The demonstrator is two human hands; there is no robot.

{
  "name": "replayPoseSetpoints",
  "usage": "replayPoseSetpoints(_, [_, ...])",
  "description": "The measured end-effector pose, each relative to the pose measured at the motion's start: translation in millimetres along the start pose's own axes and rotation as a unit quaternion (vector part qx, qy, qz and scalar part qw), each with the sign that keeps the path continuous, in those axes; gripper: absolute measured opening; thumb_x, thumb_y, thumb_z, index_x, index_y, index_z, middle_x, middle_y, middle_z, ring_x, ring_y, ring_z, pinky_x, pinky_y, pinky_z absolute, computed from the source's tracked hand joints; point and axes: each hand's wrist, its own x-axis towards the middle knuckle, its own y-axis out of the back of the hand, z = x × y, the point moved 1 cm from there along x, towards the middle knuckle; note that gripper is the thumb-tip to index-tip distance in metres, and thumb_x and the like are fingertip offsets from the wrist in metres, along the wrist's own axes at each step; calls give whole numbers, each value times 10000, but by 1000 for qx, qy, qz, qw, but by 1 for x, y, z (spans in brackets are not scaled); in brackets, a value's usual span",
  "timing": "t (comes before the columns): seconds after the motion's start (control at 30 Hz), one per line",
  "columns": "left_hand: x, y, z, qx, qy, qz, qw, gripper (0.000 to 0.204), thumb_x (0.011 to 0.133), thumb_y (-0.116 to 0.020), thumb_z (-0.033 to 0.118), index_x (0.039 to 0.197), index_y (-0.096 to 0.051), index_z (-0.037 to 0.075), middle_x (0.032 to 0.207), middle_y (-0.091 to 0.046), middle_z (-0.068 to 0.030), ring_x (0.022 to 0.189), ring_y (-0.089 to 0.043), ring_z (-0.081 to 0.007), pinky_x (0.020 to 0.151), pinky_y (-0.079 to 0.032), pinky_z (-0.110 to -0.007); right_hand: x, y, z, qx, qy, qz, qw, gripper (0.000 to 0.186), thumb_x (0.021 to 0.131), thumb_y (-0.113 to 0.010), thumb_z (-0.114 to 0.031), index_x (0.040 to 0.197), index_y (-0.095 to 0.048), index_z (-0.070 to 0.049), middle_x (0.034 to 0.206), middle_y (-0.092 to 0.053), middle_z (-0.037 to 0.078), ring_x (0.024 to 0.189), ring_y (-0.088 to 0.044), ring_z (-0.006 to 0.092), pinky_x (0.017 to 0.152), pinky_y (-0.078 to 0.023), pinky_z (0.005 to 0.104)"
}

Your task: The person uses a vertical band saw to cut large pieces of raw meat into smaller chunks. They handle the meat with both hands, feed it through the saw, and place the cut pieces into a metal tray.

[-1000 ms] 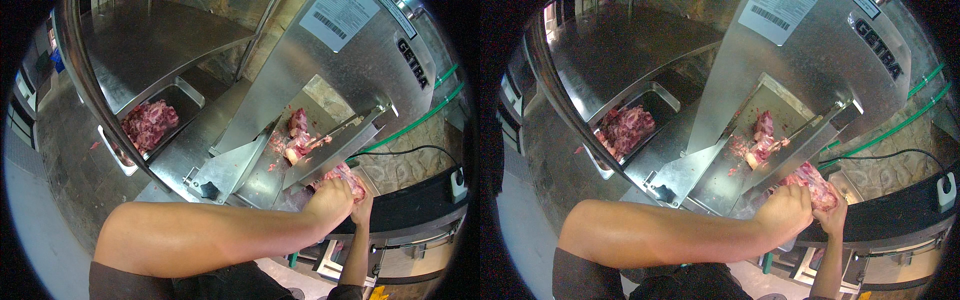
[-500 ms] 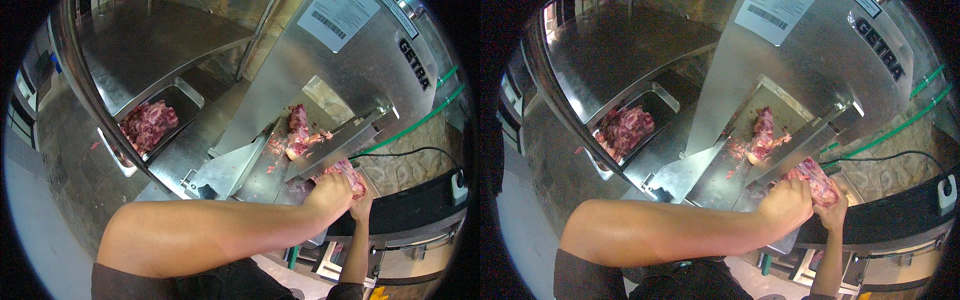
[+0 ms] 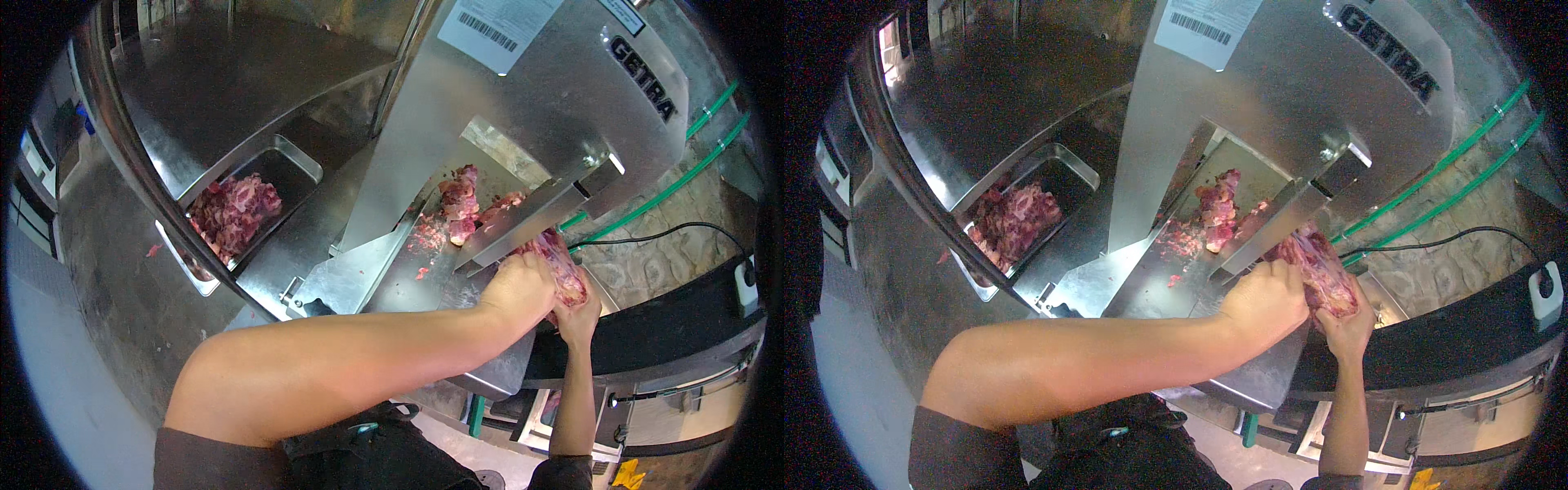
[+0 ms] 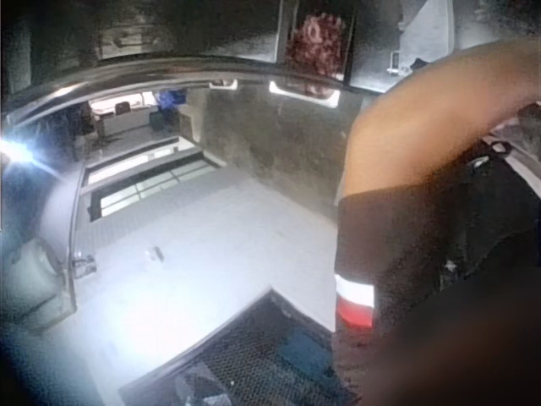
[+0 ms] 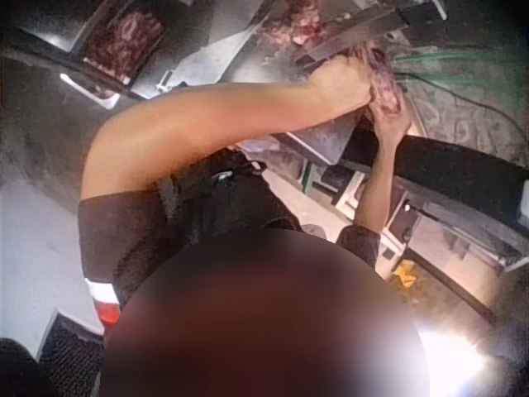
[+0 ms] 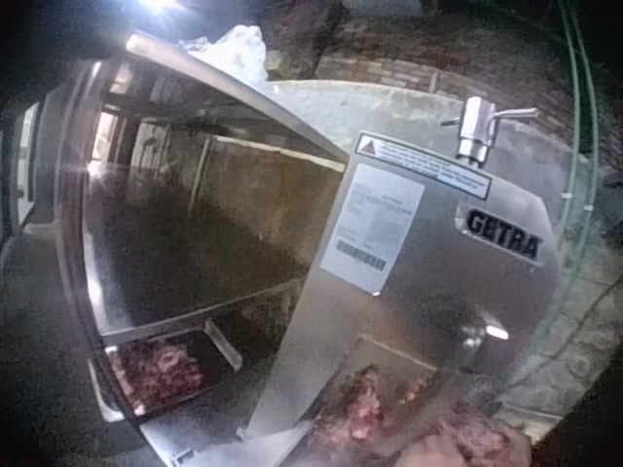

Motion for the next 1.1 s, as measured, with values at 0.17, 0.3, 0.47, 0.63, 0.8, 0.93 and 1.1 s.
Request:
replayPoseSetpoints(0.17, [-12,15,4,43,-21,-40,998,235,789,-629,192,892,-758,24,937,-656,-124,953,-601,-277,802,-466,-373,-18,23,9,-17,-32,-15,999,796,573,-762,-120,1313,-566,100,1201,-669,155,1109,-637,216,1001,-491,348])
replayPoseSetpoints(0.3, [-46,44,15,55,-44,-54,996,235,788,-624,198,885,-753,28,897,-650,-112,895,-591,-261,776,-459,-361,-41,48,17,31,-16,-52,998,806,564,-774,-135,1306,-568,102,1188,-670,150,1090,-642,214,995,-493,348])
replayPoseSetpoints(0.47, [-62,82,18,45,-68,-78,994,206,764,-627,196,828,-728,28,826,-622,-88,822,-578,-238,700,-428,-350,-57,59,2,33,72,-82,993,778,536,-841,-194,1224,-613,90,1114,-682,146,1002,-663,201,926,-522,343])
replayPoseSetpoints(0.63, [-69,105,28,4,-67,-113,991,219,747,-629,215,821,-728,33,815,-618,-93,807,-571,-230,680,-420,-359,-54,43,-28,21,44,-144,988,773,489,-841,-110,1210,-625,68,1069,-686,127,1006,-659,177,918,-521,327])
replayPoseSetpoints(0.8, [-65,104,29,-38,-29,-122,991,231,752,-628,218,853,-716,30,812,-608,-96,822,-582,-239,687,-428,-367,-45,22,-39,43,22,-116,992,774,499,-870,-122,1207,-624,72,1087,-688,116,1016,-645,158,928,-515,323])
replayPoseSetpoints(0.93, [-60,100,31,-39,0,-118,992,220,751,-629,216,863,-700,40,806,-591,-91,824,-589,-232,679,-443,-359,-40,16,-42,49,-1,-109,993,725,565,-915,-177,1185,-629,67,1062,-694,94,1003,-637,142,912,-514,320])
replayPoseSetpoints(1.1, [-60,101,30,-21,-15,-125,992,207,745,-632,218,842,-697,46,792,-594,-89,802,-595,-227,663,-449,-359,-35,12,-49,25,-1,-117,993,687,604,-919,-202,1168,-632,66,1044,-698,93,977,-631,137,907,-513,322])
